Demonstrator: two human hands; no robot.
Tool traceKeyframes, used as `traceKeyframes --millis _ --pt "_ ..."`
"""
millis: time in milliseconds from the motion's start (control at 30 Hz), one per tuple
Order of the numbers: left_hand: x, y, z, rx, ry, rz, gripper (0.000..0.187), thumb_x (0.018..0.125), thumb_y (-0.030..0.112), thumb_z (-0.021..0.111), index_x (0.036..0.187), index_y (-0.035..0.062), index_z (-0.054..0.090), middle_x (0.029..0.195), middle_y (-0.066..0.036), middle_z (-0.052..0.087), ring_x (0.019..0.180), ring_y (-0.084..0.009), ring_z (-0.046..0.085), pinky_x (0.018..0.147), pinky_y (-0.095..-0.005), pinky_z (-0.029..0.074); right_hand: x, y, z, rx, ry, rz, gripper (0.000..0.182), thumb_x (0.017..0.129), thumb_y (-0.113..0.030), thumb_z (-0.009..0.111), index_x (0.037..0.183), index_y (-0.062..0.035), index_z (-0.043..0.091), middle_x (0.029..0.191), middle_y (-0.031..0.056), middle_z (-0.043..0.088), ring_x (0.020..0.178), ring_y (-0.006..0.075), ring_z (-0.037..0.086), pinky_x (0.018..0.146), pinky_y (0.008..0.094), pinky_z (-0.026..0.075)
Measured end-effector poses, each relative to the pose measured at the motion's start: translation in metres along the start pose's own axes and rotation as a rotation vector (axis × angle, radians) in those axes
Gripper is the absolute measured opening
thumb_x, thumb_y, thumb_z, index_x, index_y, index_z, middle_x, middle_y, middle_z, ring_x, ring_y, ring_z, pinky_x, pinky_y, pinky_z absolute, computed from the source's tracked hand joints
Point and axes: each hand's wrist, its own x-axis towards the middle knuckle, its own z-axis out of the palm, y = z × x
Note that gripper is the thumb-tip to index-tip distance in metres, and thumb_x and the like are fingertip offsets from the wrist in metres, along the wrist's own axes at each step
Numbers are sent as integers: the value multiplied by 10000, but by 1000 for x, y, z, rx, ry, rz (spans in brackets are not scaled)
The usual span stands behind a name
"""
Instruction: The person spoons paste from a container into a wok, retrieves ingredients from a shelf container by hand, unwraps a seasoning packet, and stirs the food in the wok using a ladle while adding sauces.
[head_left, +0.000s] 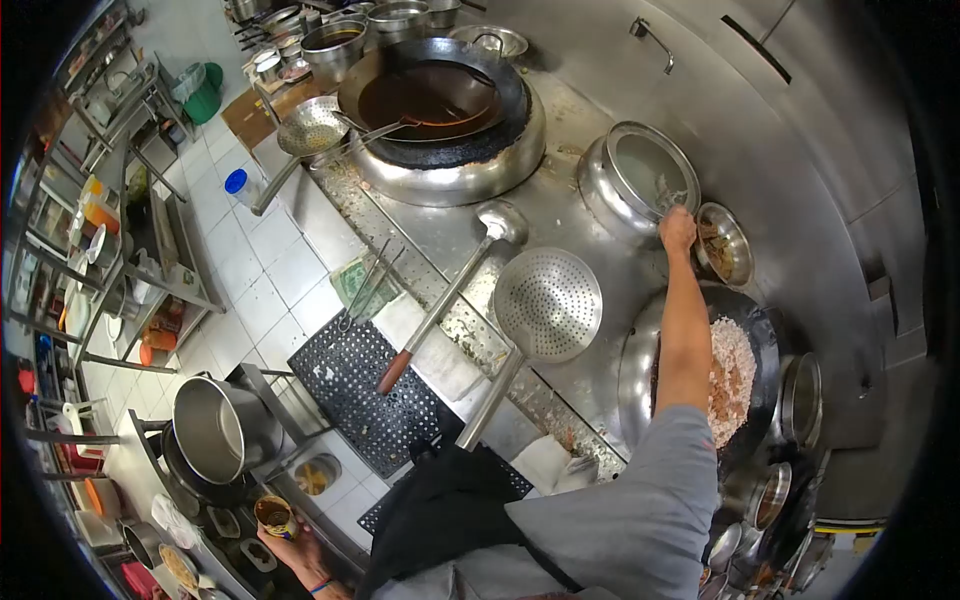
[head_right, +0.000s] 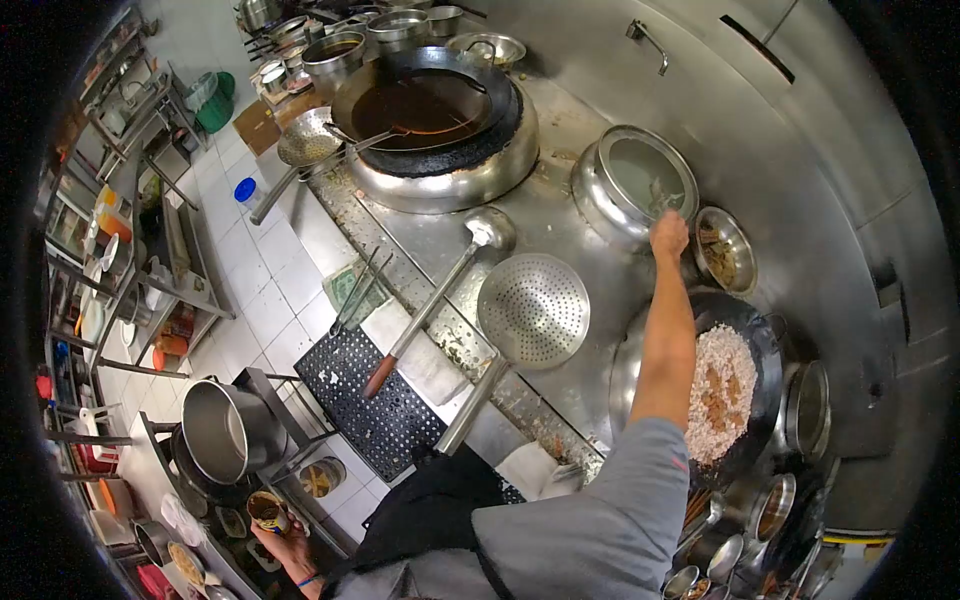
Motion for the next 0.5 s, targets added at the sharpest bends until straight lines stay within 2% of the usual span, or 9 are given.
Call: traceKeyframes --millis 33,133,233,333,433,467,500 --pt "2 -1 2 19 -19 20 403 1005 487 458 1130 139 618 864 -65 676 626 -200 598 491 -288 430 1 3 4 -37 -8 -30 258 927 -140 570 1143 -59 686 1133 257 705 1107 444 667 921 528 551" --pt "2 -4 17 7 -107 -44 404 1011 483 459 1136 132 615 892 -58 677 636 -201 597 503 -288 431 -1 -2 -8 100 74 56 268 932 -157 572 1147 -60 698 1157 236 707 1131 429 664 933 514 549" --pt "0 -5 40 15 -51 -48 402 1014 477 461 1139 126 614 906 -56 675 634 -205 594 495 -296 424 0 -1 -2 -5 -102 42 288 921 -174 595 1166 -70 704 1184 225 705 1127 426 667 934 501 550" --pt "9 -10 44 22 -115 -8 399 1015 472 454 1132 129 621 897 -51 671 643 -205 591 493 -312 421 -1 -6 -3 184 85 148 306 908 -187 625 1185 -85 705 1209 215 700 1132 422 667 948 494 550" --pt "15 -8 41 4 -126 -19 388 1012 463 455 1122 133 628 897 -50 670 647 -203 593 492 -308 424 1 -6 -1 71 -90 78 284 919 -192 617 1168 -90 708 1196 209 704 1134 432 663 947 515 548" --pt "19 -9 37 36 -188 7 385 1007 461 463 1120 134 632 894 -46 668 651 -199 592 499 -304 428 2 -5 1 100 -17 118 268 933 -205 606 1154 -95 712 1192 197 707 1141 423 662 940 523 547" --pt "-4 -2 57 -41 -108 -71 354 1010 435 470 1124 143 633 891 -44 667 643 -184 590 487 -287 431 9 -1 12 137 50 144 256 948 -218 594 1140 -100 715 1188 185 710 1148 414 661 934 531 546"
